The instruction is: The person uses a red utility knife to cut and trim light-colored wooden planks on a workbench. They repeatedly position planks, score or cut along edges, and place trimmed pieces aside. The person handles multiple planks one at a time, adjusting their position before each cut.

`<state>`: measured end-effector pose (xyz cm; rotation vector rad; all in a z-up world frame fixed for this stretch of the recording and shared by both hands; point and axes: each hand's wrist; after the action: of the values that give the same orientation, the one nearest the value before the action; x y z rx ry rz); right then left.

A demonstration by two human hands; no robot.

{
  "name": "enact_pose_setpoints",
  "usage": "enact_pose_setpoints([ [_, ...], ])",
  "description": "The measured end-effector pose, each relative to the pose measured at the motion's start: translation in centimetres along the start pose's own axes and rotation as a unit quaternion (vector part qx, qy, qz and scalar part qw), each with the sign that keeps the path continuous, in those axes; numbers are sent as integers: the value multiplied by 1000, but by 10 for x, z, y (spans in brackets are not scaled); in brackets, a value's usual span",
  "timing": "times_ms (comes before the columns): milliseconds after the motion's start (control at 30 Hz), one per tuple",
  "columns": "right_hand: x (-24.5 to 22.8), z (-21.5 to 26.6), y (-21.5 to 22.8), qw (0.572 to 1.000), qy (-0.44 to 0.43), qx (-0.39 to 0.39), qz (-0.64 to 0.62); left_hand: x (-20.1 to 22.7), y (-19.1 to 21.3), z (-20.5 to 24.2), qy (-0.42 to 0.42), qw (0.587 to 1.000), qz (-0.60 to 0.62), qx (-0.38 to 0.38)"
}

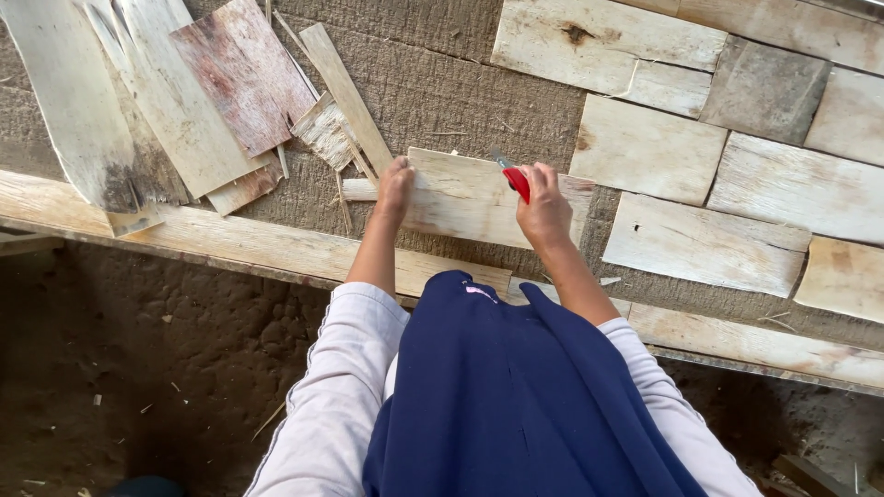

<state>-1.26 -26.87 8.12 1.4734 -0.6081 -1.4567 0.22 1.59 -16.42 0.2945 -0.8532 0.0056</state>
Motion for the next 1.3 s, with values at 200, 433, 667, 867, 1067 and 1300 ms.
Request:
enact_pose_setpoints([
  [200, 32, 21, -43, 998, 28, 17, 57, 17, -29, 43, -9, 981, 167, -96],
  [433, 47, 54, -27, 999, -30, 6, 34, 67, -42, 85, 8, 992, 84, -99],
  [667, 68, 80, -10, 999, -48, -1, 14, 102, -55, 135, 11, 992, -48, 114],
  [867, 92, 99, 11, 989, -149, -15, -7, 82, -83, 124, -28, 937, -265, 227],
  [1067, 116, 111, 25, 986, -143, -70, 44, 150, -103, 195, -122, 820, -559, 13],
  [1300, 124, 119, 25, 984, -106, -127, 69, 154, -157, 192, -216, 724, -646, -106],
])
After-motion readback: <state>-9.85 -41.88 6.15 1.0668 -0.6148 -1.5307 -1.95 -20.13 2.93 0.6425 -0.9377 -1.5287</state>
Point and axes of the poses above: each hand's wrist, its own z-axis away from the middle knuckle, its own y-axis out of the back of the hand, x = y × z, and after that the axes turned 14 degrees about y, right-handed
